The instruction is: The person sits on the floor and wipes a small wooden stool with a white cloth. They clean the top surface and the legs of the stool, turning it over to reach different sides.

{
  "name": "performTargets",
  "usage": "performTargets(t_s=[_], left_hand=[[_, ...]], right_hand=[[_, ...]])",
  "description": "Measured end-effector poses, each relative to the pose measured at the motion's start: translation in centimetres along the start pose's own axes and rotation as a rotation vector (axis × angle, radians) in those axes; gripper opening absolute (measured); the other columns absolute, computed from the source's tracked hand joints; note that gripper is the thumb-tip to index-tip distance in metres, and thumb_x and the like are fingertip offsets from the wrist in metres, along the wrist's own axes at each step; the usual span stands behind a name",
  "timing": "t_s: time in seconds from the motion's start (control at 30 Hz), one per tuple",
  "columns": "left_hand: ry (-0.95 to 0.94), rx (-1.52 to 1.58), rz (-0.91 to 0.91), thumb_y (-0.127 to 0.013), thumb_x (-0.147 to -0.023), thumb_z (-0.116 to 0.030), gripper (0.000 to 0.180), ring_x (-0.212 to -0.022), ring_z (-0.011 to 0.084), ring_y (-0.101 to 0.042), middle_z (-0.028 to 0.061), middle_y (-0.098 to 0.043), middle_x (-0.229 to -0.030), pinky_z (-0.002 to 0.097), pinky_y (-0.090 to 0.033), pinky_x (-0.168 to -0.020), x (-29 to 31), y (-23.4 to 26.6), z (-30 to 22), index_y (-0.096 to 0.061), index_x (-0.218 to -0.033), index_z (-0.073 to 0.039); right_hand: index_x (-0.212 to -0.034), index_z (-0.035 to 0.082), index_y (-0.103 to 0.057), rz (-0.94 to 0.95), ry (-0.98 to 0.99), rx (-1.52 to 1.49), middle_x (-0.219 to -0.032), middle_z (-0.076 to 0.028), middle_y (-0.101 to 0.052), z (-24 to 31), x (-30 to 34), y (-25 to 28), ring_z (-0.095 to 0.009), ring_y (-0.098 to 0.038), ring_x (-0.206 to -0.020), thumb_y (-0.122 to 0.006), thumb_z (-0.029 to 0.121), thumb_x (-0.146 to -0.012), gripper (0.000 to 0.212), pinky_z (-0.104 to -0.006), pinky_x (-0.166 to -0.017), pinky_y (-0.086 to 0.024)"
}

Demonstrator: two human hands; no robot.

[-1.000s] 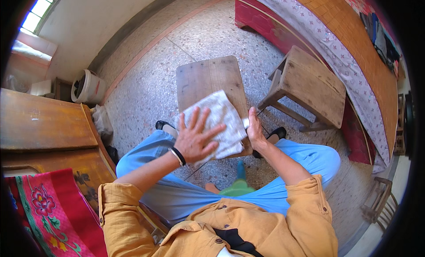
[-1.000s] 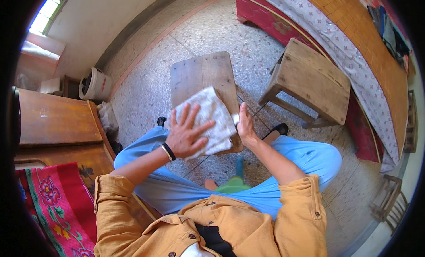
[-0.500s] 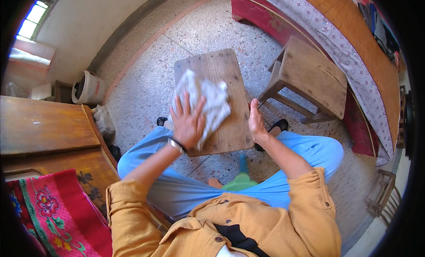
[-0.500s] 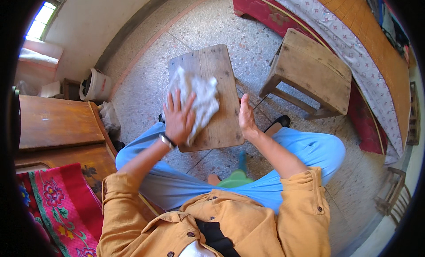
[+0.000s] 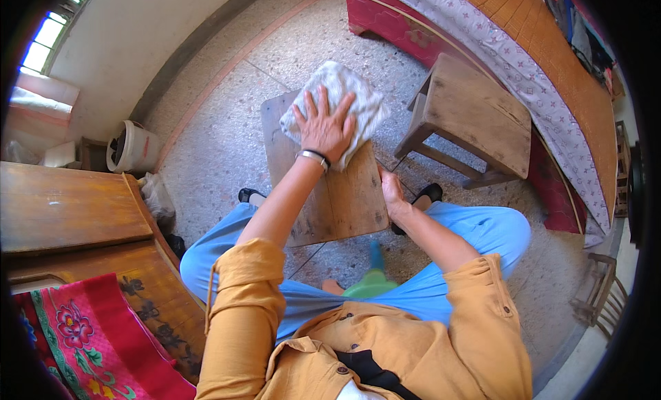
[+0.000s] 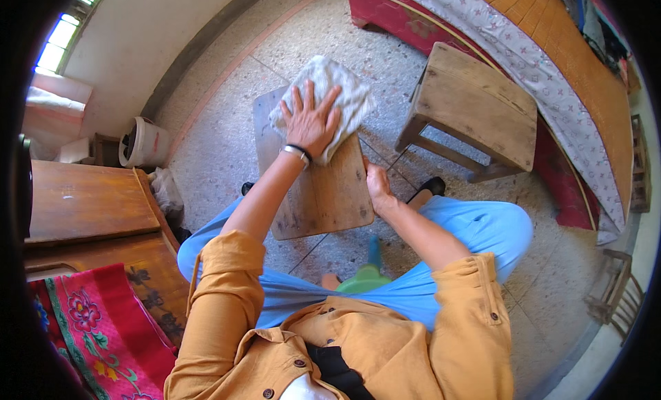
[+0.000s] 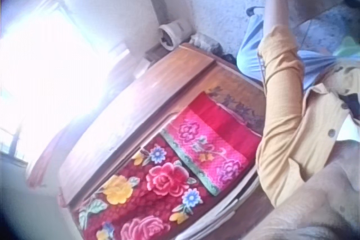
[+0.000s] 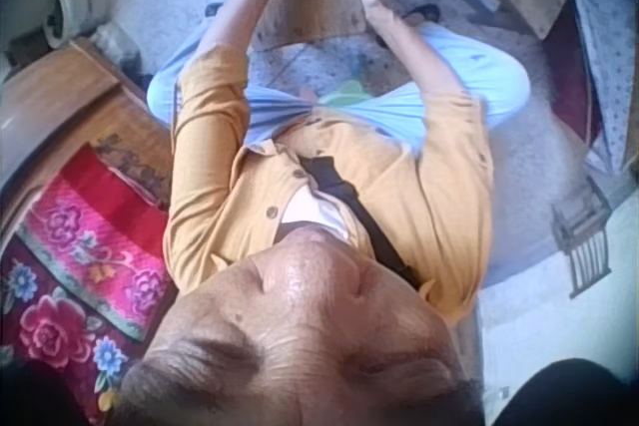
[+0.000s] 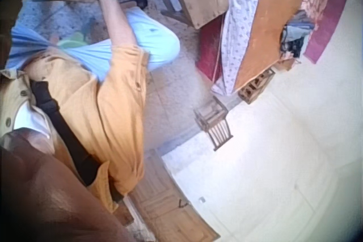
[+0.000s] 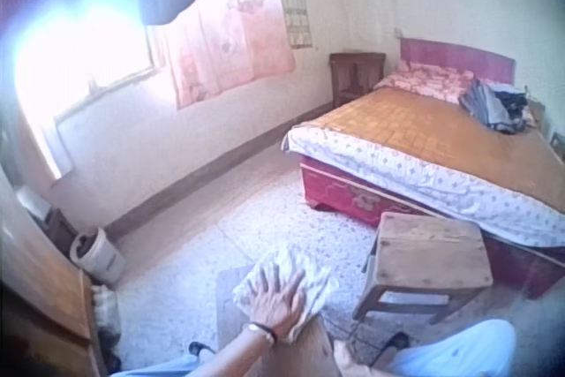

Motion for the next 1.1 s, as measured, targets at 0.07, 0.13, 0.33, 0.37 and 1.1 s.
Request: performTargets(t_s=[0.07,0.13,0.33,0.37,1.1], left_hand=[[0.073,-0.002,0.004,-0.039,-0.092,-0.042,0.049,-0.137,0.048,-0.015,0.0215,-0.022,-0.15,0.0679,-0.007,-0.105,-1.6,-0.3,-0.4,-0.036,-0.141,-0.034],[0.088,-0.011,-0.008,-0.039,-0.093,-0.041,0.049,-0.137,0.0479,-0.015,0.0215,-0.023,-0.15,0.0679,-0.007,-0.105,-1.7,-0.5,-0.4,-0.036,-0.141,-0.033],[-0.229,0.135,0.144,-0.04,-0.092,-0.036,0.049,-0.141,0.0446,-0.008,0.0192,-0.016,-0.153,0.0638,0.0,-0.108,8.7,1.9,-5.6,-0.037,-0.142,-0.033],[-0.256,0.131,0.184,-0.041,-0.092,-0.037,0.049,-0.141,0.044,-0.006,0.0191,-0.016,-0.153,0.0633,0.001,-0.108,10.8,2.5,-6.4,-0.038,-0.141,-0.034],[0.109,-0.063,0.07,-0.032,-0.096,-0.04,0.051,-0.138,0.0463,-0.014,0.0205,-0.022,-0.151,0.0679,-0.007,-0.105,0.6,-0.6,2.8,-0.03,-0.145,-0.026]], right_hand=[[-0.108,0.002,-0.062,-0.03,-0.02,0.069,-0.096,-0.006,-0.066,0.1,0.2,0.4,-0.015,-0.062,-0.08,-0.041,0.036,-0.098,0.041,-0.0284,-0.073,-0.05],[-0.11,0.003,-0.061,-0.014,-0.084,0.014,-0.098,-0.006,-0.065,-0.8,-0.1,0.8,-0.016,-0.062,-0.084,-0.041,0.038,-0.098,0.042,-0.0291,-0.075,-0.05],[-0.123,0.005,-0.052,-0.005,0.033,-0.171,-0.114,-0.007,-0.059,0.4,1.3,-0.1,-0.019,-0.057,-0.1,-0.042,0.037,-0.098,0.042,-0.033,-0.084,-0.048],[-0.124,0.005,-0.051,0.007,0.048,-0.189,-0.114,-0.007,-0.059,0.2,1.1,-0.2,-0.019,-0.057,-0.101,-0.042,0.037,-0.098,0.042,-0.033,-0.085,-0.048],[-0.1,0.001,-0.065,-0.116,-0.01,0.28,-0.086,-0.008,-0.065,0.3,0.2,1.1,-0.016,-0.059,-0.079,-0.037,0.059,-0.094,0.065,-0.0341,-0.071,-0.047]])
Point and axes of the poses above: each hand's wrist, its own x-axis away from the middle knuckle, its own y-axis out of the back of the hand, z = x × y, the point moved 7 cm from there along -x, towards the middle knuckle
